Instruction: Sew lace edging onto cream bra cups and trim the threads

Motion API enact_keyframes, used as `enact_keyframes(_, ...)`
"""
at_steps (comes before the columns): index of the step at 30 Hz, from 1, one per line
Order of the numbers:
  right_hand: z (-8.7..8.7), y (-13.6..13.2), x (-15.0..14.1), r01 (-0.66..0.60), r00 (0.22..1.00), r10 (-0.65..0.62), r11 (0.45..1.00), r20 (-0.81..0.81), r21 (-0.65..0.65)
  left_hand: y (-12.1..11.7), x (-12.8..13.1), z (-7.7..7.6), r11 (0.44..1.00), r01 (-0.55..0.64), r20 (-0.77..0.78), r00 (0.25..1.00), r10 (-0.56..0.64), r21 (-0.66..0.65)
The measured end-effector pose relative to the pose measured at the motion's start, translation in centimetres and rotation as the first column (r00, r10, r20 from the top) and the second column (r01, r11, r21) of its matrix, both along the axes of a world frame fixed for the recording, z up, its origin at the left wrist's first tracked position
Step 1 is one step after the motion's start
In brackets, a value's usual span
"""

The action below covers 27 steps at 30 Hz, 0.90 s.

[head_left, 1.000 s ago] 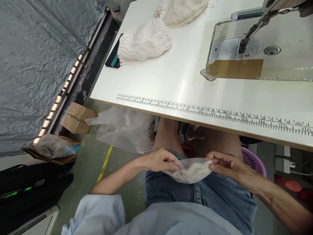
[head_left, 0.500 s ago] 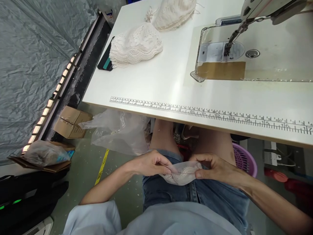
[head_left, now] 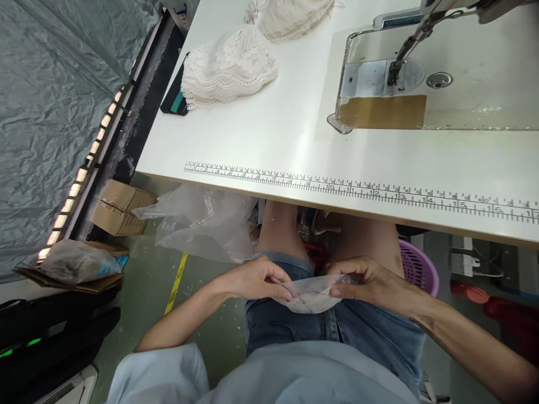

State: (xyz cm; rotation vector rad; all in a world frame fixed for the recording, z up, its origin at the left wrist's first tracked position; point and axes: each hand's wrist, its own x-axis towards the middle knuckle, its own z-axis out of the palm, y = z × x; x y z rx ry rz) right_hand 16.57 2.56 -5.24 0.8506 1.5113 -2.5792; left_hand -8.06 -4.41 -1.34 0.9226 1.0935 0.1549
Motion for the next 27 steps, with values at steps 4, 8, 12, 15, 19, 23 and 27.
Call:
enact_keyframes(4, -0.6, 0.1, 0.6, 0.018, 0.999, -0.020, 0.999, 0.051, 0.036, 0.4, 0.0, 0.3, 0.998, 0.051, -0.013, 0.999, -0.051, 0.026)
enact_keyframes(8, -1.0, 0.1, 0.7, 0.005, 0.999, -0.005, 1.000, 0.042, -0.003, 0.5, 0.0, 0.4, 0.999, 0.037, -0.021, 0.999, -0.036, 0.029)
enact_keyframes(12, -0.9, 0.0, 0.5, 0.022, 0.999, -0.022, 1.000, 0.049, 0.008, 0.2, -0.3, 0.2, 0.998, 0.047, -0.021, 0.999, -0.046, 0.049)
enact_keyframes(15, -0.6, 0.0, 0.3, 0.021, 0.998, -0.022, 1.000, 0.056, 0.019, 0.1, -0.4, 0.0, 0.996, 0.051, 0.009, 0.999, -0.051, 0.077)
enact_keyframes(19, -0.2, 0.0, -0.1, 0.016, 0.999, -0.016, 1.000, 0.046, 0.012, 0.2, 0.5, -0.4, 0.996, -0.009, 0.125, 0.992, -0.002, 0.086)
enact_keyframes(23, -0.1, 0.1, 0.1, 0.041, 0.997, -0.041, 0.999, 0.060, -0.006, 0.1, 1.6, -1.4, 0.993, -0.112, 0.143, 0.984, 0.108, 0.019)
enact_keyframes(27, 0.0, 0.1, 0.3, 0.052, 0.997, -0.050, 0.998, 0.056, -0.038, 0.0, 1.6, -1.6, 0.994, -0.091, 0.071, 0.994, 0.086, 0.066)
